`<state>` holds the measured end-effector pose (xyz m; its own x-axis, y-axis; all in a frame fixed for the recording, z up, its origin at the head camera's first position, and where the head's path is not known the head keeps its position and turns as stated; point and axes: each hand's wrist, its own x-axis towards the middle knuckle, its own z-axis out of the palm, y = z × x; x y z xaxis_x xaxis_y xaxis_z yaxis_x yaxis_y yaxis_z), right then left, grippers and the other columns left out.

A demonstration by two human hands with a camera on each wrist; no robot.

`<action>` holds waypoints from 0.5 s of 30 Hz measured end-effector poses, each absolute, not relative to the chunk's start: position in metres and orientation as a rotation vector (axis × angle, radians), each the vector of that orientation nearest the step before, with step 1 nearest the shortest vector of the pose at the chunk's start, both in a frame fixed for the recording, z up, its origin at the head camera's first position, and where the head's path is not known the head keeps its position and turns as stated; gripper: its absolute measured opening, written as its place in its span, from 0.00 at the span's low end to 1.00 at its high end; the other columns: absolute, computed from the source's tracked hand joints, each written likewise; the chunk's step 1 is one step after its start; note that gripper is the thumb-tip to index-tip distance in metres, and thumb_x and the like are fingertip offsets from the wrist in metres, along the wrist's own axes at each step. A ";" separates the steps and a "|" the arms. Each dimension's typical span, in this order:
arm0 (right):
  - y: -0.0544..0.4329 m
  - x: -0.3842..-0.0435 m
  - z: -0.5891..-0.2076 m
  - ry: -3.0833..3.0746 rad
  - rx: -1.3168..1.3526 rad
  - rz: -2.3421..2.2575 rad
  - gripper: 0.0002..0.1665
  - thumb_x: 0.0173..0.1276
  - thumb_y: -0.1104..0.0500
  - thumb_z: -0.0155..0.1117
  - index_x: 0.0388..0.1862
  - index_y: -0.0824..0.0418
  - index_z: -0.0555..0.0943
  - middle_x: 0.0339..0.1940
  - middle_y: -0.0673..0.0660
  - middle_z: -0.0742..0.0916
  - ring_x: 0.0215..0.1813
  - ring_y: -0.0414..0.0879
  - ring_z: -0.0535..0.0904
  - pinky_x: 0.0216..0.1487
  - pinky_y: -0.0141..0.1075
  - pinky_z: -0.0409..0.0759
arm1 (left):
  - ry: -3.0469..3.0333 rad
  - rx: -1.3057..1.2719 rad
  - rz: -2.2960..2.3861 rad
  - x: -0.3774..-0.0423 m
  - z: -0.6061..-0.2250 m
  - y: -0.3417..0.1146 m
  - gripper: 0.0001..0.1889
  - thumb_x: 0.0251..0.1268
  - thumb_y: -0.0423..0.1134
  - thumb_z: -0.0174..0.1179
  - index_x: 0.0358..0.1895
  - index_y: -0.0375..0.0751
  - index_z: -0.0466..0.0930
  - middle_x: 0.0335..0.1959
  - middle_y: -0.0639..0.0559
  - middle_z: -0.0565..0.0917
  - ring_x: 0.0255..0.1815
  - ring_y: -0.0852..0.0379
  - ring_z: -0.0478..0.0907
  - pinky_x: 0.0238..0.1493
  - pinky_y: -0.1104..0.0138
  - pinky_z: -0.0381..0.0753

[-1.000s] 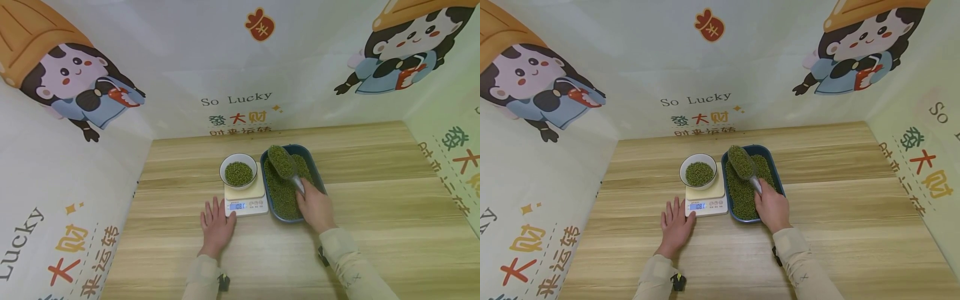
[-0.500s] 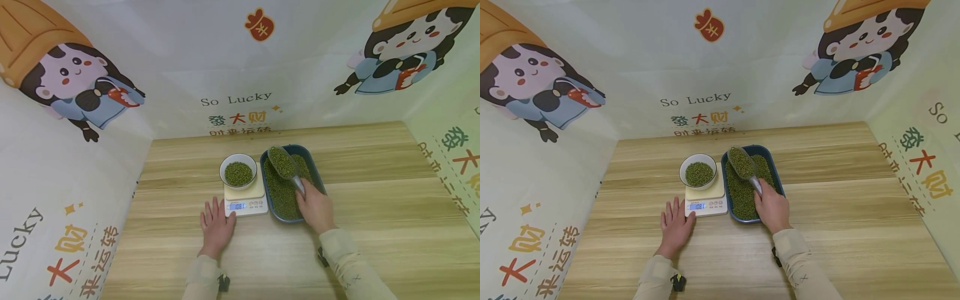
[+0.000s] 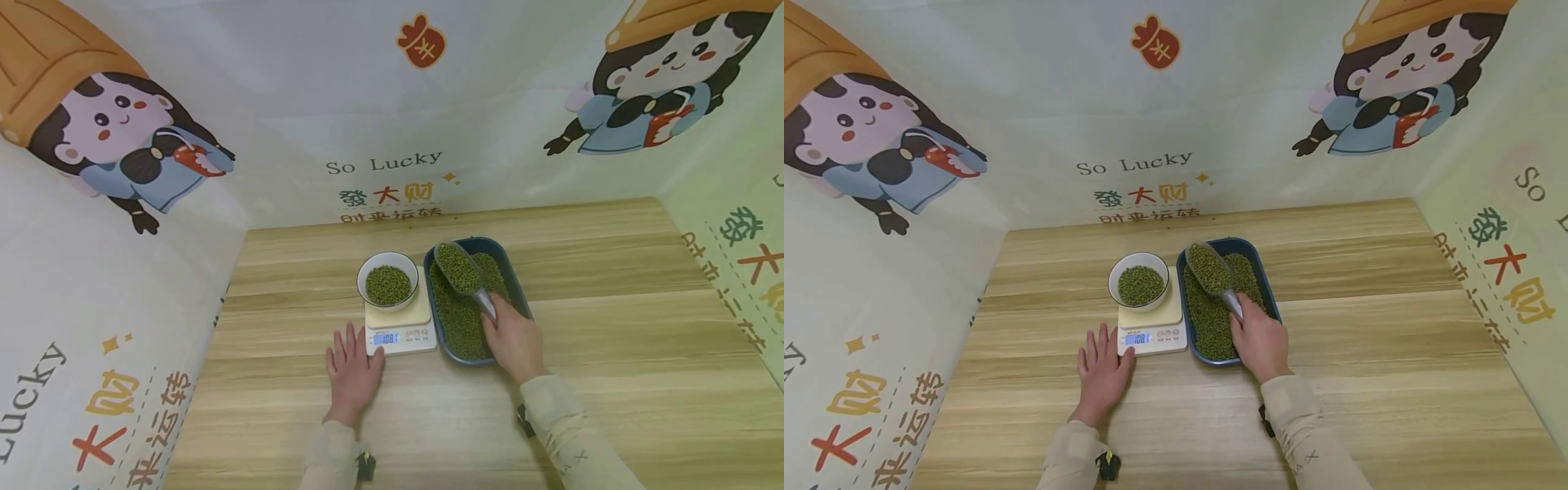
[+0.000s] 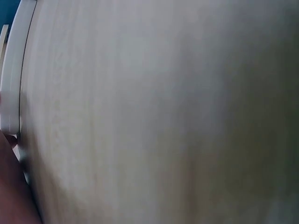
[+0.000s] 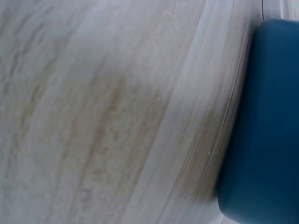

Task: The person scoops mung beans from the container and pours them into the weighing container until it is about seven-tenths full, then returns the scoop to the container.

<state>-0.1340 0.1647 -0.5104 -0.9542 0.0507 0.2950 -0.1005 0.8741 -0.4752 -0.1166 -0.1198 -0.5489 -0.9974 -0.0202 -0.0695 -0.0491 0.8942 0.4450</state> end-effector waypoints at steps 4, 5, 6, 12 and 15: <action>0.164 -0.134 -0.510 -2.752 0.029 0.719 0.24 0.61 0.51 0.56 0.55 0.59 0.72 0.33 0.58 0.84 0.23 0.49 0.77 0.20 0.42 0.73 | 3.003 -0.060 0.703 -0.117 -0.550 -0.120 0.32 0.67 0.58 0.32 0.69 0.44 0.50 0.71 0.46 0.41 0.69 0.43 0.30 0.63 0.46 0.29; 0.164 -0.134 -0.510 -2.752 0.028 0.717 0.24 0.61 0.51 0.56 0.55 0.59 0.72 0.33 0.58 0.84 0.23 0.49 0.77 0.20 0.42 0.73 | 3.003 -0.057 0.705 -0.117 -0.551 -0.120 0.32 0.67 0.59 0.32 0.69 0.44 0.50 0.71 0.46 0.41 0.69 0.43 0.30 0.63 0.46 0.28; 0.164 -0.134 -0.509 -2.752 0.027 0.717 0.24 0.61 0.52 0.56 0.55 0.59 0.73 0.32 0.58 0.84 0.23 0.49 0.77 0.20 0.42 0.73 | 3.002 -0.058 0.705 -0.117 -0.551 -0.120 0.32 0.67 0.59 0.32 0.69 0.44 0.50 0.71 0.46 0.41 0.69 0.43 0.30 0.63 0.46 0.28; 0.164 -0.134 -0.509 -2.745 0.035 0.706 0.23 0.61 0.52 0.57 0.54 0.59 0.73 0.31 0.57 0.84 0.21 0.48 0.77 0.18 0.41 0.72 | 3.005 -0.057 0.701 -0.117 -0.550 -0.120 0.32 0.67 0.59 0.32 0.69 0.45 0.50 0.71 0.46 0.41 0.69 0.43 0.30 0.63 0.46 0.29; 0.164 -0.133 -0.510 -2.738 0.044 0.697 0.22 0.60 0.52 0.57 0.53 0.58 0.74 0.30 0.57 0.84 0.20 0.47 0.76 0.17 0.40 0.71 | 3.005 -0.057 0.703 -0.117 -0.552 -0.120 0.32 0.67 0.59 0.32 0.69 0.45 0.50 0.71 0.46 0.41 0.69 0.43 0.30 0.63 0.46 0.28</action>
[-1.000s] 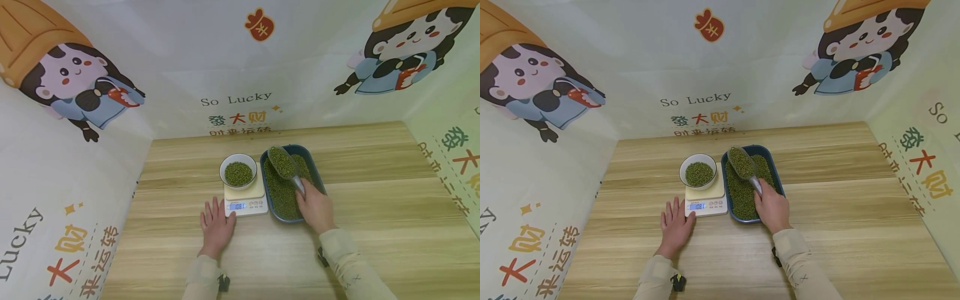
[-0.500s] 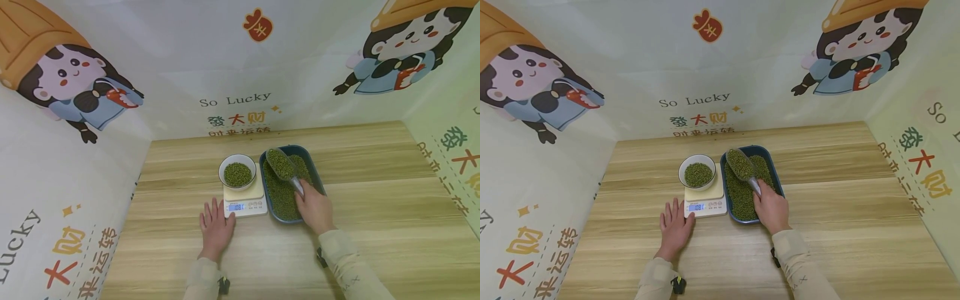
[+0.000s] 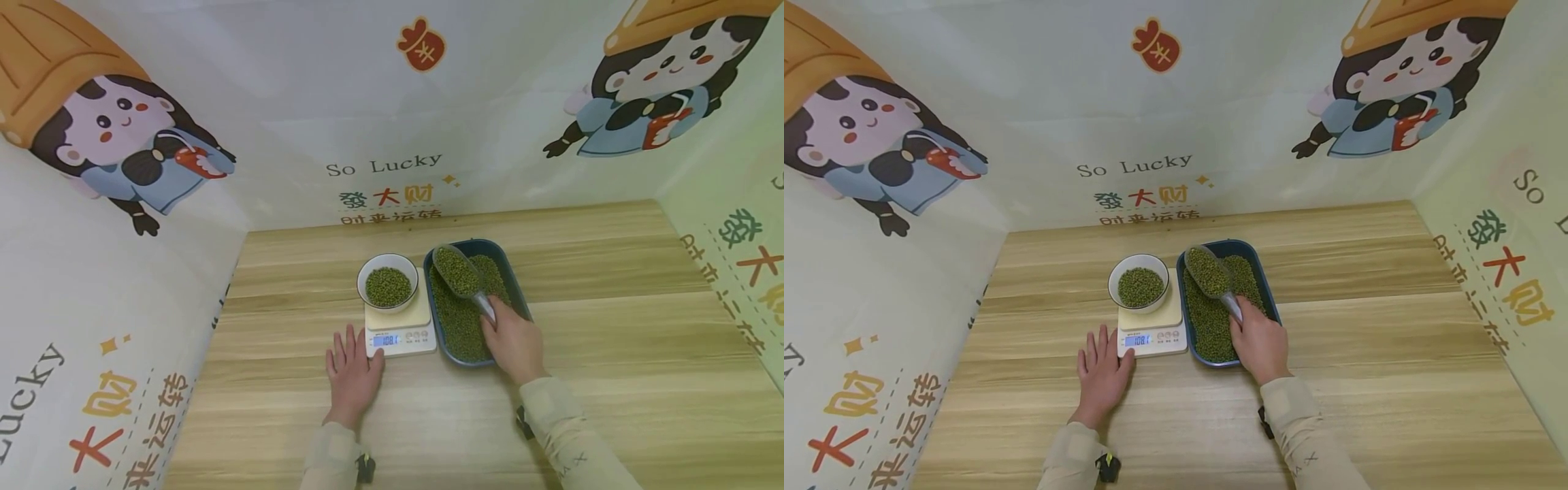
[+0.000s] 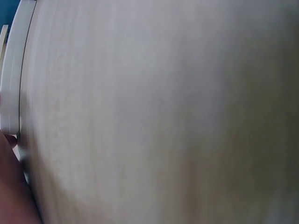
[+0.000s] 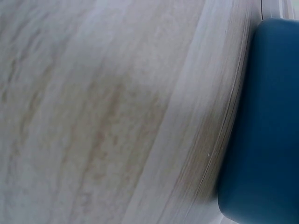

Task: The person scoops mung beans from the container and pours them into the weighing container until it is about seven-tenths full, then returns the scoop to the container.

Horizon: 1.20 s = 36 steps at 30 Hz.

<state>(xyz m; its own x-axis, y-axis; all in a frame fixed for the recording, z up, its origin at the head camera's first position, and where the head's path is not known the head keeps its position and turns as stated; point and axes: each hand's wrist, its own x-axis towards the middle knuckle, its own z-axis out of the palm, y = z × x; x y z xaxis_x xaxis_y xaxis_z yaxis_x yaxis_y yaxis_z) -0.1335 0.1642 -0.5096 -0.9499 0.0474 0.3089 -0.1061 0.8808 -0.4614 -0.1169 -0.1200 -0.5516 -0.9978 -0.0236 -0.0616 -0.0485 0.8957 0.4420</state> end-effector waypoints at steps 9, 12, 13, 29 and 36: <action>0.164 -0.133 -0.511 -2.747 0.036 0.698 0.22 0.60 0.52 0.57 0.53 0.58 0.74 0.32 0.58 0.85 0.22 0.49 0.77 0.19 0.42 0.72 | 3.006 -0.069 0.721 -0.116 -0.551 -0.120 0.32 0.67 0.59 0.32 0.69 0.45 0.50 0.71 0.47 0.41 0.69 0.44 0.29 0.63 0.47 0.27; 0.164 -0.133 -0.511 -2.748 0.034 0.701 0.23 0.60 0.52 0.57 0.53 0.58 0.74 0.33 0.58 0.85 0.23 0.50 0.78 0.20 0.43 0.73 | 3.015 -0.062 0.723 -0.116 -0.551 -0.120 0.32 0.67 0.59 0.33 0.69 0.45 0.51 0.71 0.46 0.42 0.69 0.43 0.30 0.63 0.46 0.28; 0.164 -0.133 -0.511 -2.747 0.035 0.701 0.22 0.60 0.52 0.57 0.53 0.58 0.74 0.33 0.58 0.85 0.24 0.50 0.78 0.20 0.43 0.73 | 3.017 -0.060 0.722 -0.115 -0.552 -0.120 0.32 0.67 0.59 0.33 0.69 0.45 0.51 0.71 0.46 0.42 0.69 0.43 0.30 0.63 0.46 0.28; 0.163 -0.133 -0.511 -2.712 0.038 0.697 0.21 0.59 0.53 0.59 0.51 0.56 0.75 0.33 0.56 0.85 0.25 0.49 0.79 0.21 0.44 0.73 | 3.040 -0.055 0.721 -0.116 -0.554 -0.120 0.32 0.66 0.59 0.32 0.68 0.46 0.52 0.71 0.47 0.43 0.70 0.44 0.31 0.63 0.47 0.29; 0.163 -0.133 -0.510 -2.707 0.050 0.685 0.21 0.58 0.54 0.59 0.51 0.57 0.76 0.34 0.56 0.85 0.25 0.49 0.79 0.20 0.43 0.73 | 3.037 -0.048 0.703 -0.117 -0.554 -0.120 0.33 0.66 0.60 0.31 0.69 0.45 0.52 0.71 0.46 0.42 0.69 0.44 0.30 0.63 0.46 0.28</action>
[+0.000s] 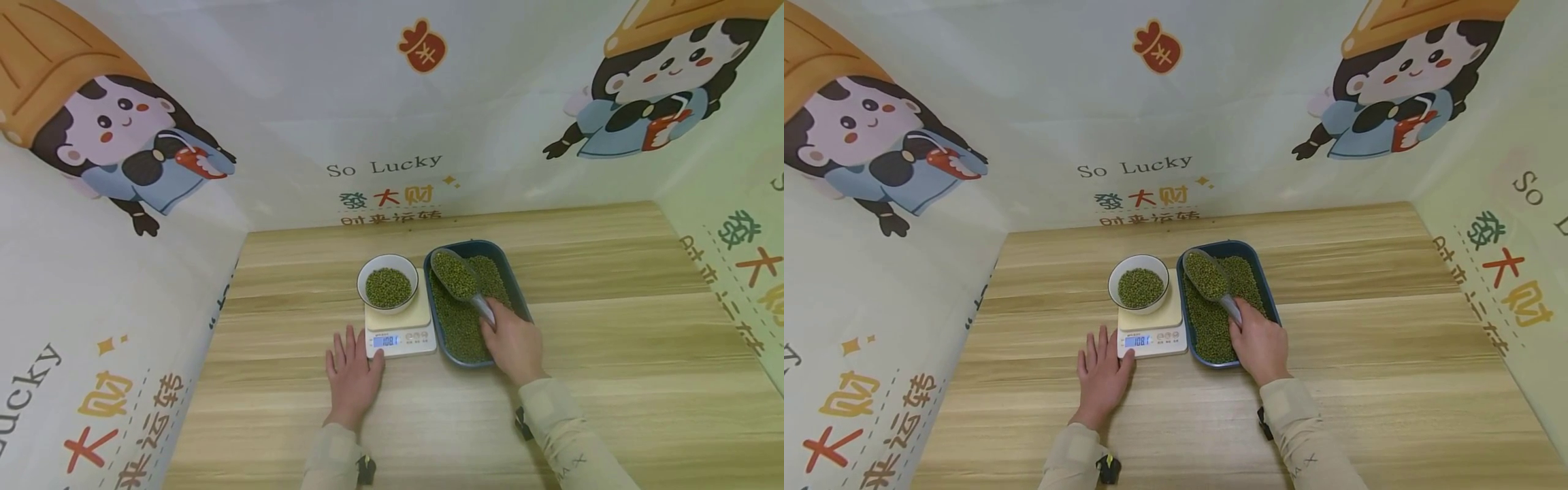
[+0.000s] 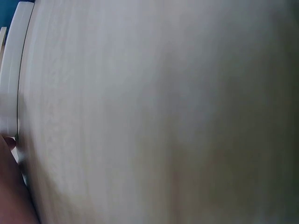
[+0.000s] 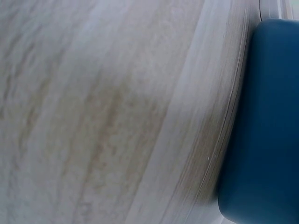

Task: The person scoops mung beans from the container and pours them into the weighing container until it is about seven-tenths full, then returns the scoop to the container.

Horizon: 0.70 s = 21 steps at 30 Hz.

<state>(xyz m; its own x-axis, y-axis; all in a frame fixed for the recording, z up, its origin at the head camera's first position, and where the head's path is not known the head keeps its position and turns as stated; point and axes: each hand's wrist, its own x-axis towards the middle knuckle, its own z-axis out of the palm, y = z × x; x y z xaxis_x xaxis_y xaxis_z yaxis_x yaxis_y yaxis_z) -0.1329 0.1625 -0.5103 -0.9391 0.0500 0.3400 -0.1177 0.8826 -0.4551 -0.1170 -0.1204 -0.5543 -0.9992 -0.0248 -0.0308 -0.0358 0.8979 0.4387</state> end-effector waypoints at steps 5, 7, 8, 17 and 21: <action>0.163 -0.133 -0.511 -2.710 0.049 0.682 0.21 0.58 0.53 0.59 0.51 0.56 0.76 0.34 0.56 0.85 0.25 0.49 0.79 0.20 0.43 0.73 | 3.026 -0.049 0.683 -0.117 -0.555 -0.121 0.33 0.66 0.60 0.31 0.69 0.45 0.51 0.71 0.46 0.41 0.69 0.43 0.29 0.63 0.46 0.27; 0.163 -0.133 -0.511 -2.714 0.045 0.685 0.21 0.58 0.53 0.59 0.51 0.56 0.75 0.34 0.56 0.85 0.25 0.49 0.79 0.20 0.43 0.73 | 3.022 -0.053 0.689 -0.117 -0.555 -0.120 0.33 0.66 0.60 0.31 0.69 0.45 0.51 0.71 0.46 0.41 0.69 0.44 0.29 0.63 0.47 0.27; 0.163 -0.133 -0.511 -2.717 0.043 0.687 0.21 0.58 0.53 0.59 0.52 0.56 0.75 0.34 0.56 0.85 0.25 0.49 0.79 0.20 0.43 0.73 | 3.023 -0.057 0.693 -0.117 -0.554 -0.120 0.33 0.66 0.60 0.31 0.69 0.46 0.51 0.71 0.46 0.41 0.70 0.44 0.29 0.63 0.47 0.27; 0.163 -0.132 -0.511 -2.719 0.044 0.679 0.21 0.58 0.53 0.59 0.51 0.57 0.76 0.34 0.57 0.85 0.24 0.50 0.79 0.19 0.43 0.72 | 3.026 -0.067 0.685 -0.116 -0.552 -0.119 0.32 0.66 0.59 0.33 0.69 0.46 0.52 0.71 0.46 0.42 0.70 0.45 0.29 0.64 0.48 0.27; 0.163 -0.133 -0.511 -2.723 0.047 0.665 0.22 0.58 0.53 0.60 0.51 0.57 0.76 0.34 0.57 0.85 0.23 0.49 0.78 0.18 0.41 0.71 | 3.022 -0.066 0.683 -0.116 -0.552 -0.119 0.32 0.66 0.60 0.32 0.69 0.46 0.51 0.71 0.46 0.42 0.70 0.45 0.29 0.63 0.47 0.27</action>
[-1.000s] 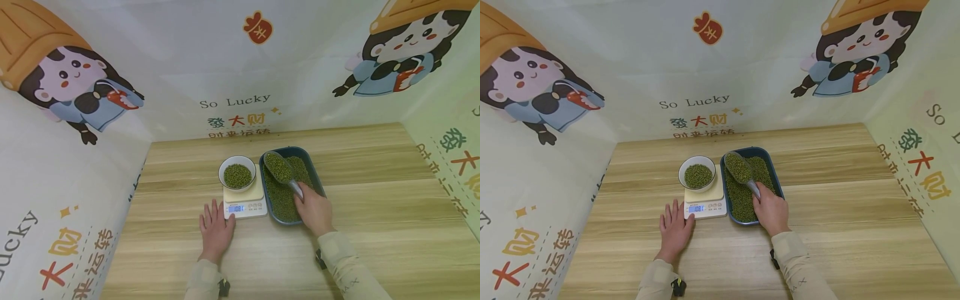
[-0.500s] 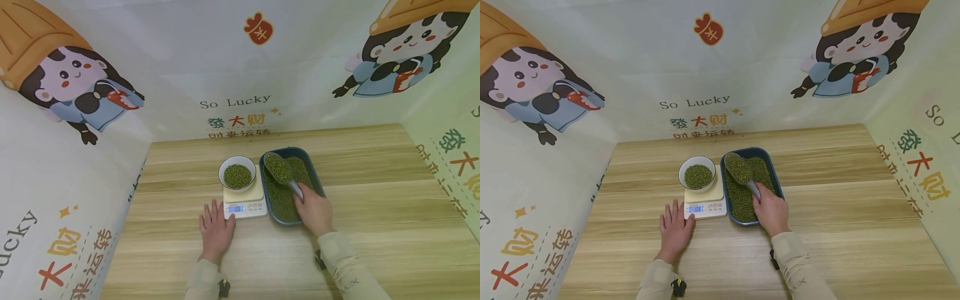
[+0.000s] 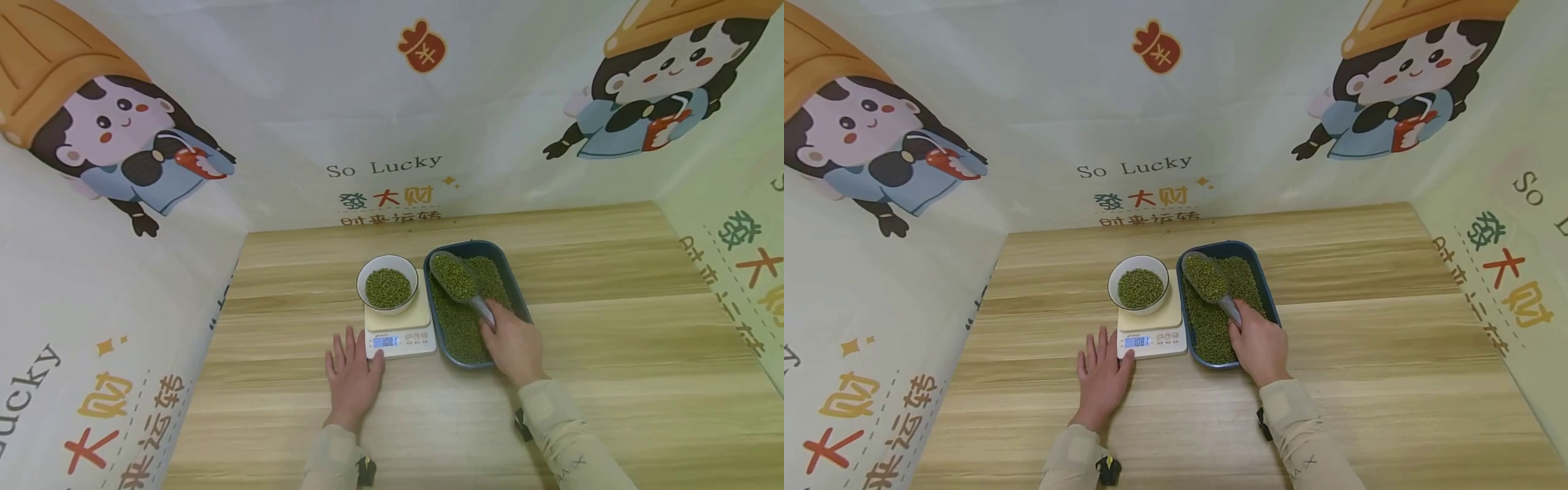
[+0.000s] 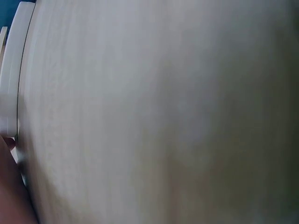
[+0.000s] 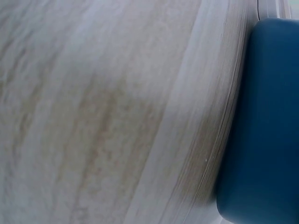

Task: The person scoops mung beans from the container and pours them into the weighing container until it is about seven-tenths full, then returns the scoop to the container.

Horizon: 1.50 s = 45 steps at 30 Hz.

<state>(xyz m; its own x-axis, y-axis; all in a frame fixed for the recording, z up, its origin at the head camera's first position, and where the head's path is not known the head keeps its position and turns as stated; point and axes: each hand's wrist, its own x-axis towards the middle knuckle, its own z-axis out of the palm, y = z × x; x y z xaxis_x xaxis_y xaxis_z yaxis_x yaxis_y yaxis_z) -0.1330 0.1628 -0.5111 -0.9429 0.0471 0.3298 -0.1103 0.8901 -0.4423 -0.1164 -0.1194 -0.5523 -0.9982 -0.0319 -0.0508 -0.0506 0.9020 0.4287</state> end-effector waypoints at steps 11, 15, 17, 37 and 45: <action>0.163 -0.134 -0.509 -2.752 0.053 0.652 0.23 0.57 0.52 0.61 0.52 0.58 0.75 0.33 0.58 0.85 0.22 0.48 0.78 0.17 0.39 0.70 | 3.054 -0.058 0.716 -0.117 -0.550 -0.118 0.31 0.67 0.58 0.34 0.68 0.44 0.53 0.71 0.45 0.44 0.70 0.43 0.32 0.63 0.46 0.30; 0.164 -0.134 -0.510 -2.763 0.050 0.648 0.23 0.58 0.52 0.61 0.52 0.58 0.75 0.32 0.58 0.85 0.21 0.47 0.77 0.16 0.37 0.69 | 3.052 -0.065 0.699 -0.117 -0.552 -0.117 0.32 0.66 0.58 0.34 0.68 0.44 0.53 0.71 0.45 0.44 0.69 0.43 0.32 0.63 0.46 0.30; 0.163 -0.133 -0.510 -2.763 0.047 0.648 0.23 0.58 0.52 0.60 0.52 0.58 0.76 0.32 0.57 0.85 0.21 0.47 0.77 0.16 0.38 0.69 | 3.052 -0.070 0.700 -0.116 -0.552 -0.118 0.32 0.66 0.59 0.34 0.68 0.44 0.53 0.71 0.46 0.43 0.70 0.43 0.32 0.63 0.46 0.29; 0.164 -0.133 -0.510 -2.742 0.056 0.644 0.23 0.57 0.52 0.61 0.51 0.58 0.76 0.32 0.58 0.85 0.22 0.48 0.78 0.17 0.40 0.70 | 3.056 -0.043 0.683 -0.116 -0.554 -0.119 0.33 0.66 0.59 0.34 0.68 0.43 0.53 0.71 0.45 0.44 0.69 0.42 0.32 0.63 0.45 0.30; 0.164 -0.133 -0.510 -2.741 0.060 0.635 0.22 0.56 0.52 0.62 0.51 0.57 0.77 0.32 0.57 0.86 0.21 0.48 0.78 0.16 0.39 0.69 | 3.059 -0.045 0.694 -0.116 -0.554 -0.119 0.33 0.66 0.59 0.35 0.68 0.43 0.53 0.71 0.44 0.44 0.69 0.42 0.32 0.63 0.45 0.30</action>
<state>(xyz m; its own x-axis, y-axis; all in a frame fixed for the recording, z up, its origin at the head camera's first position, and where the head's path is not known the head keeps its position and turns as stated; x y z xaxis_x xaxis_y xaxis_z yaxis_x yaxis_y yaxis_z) -0.1325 0.1637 -0.5096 -0.9460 0.0325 0.3226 -0.1127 0.8999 -0.4213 -0.1156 -0.1190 -0.5537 -0.9996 -0.0273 -0.0105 -0.0291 0.9016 0.4315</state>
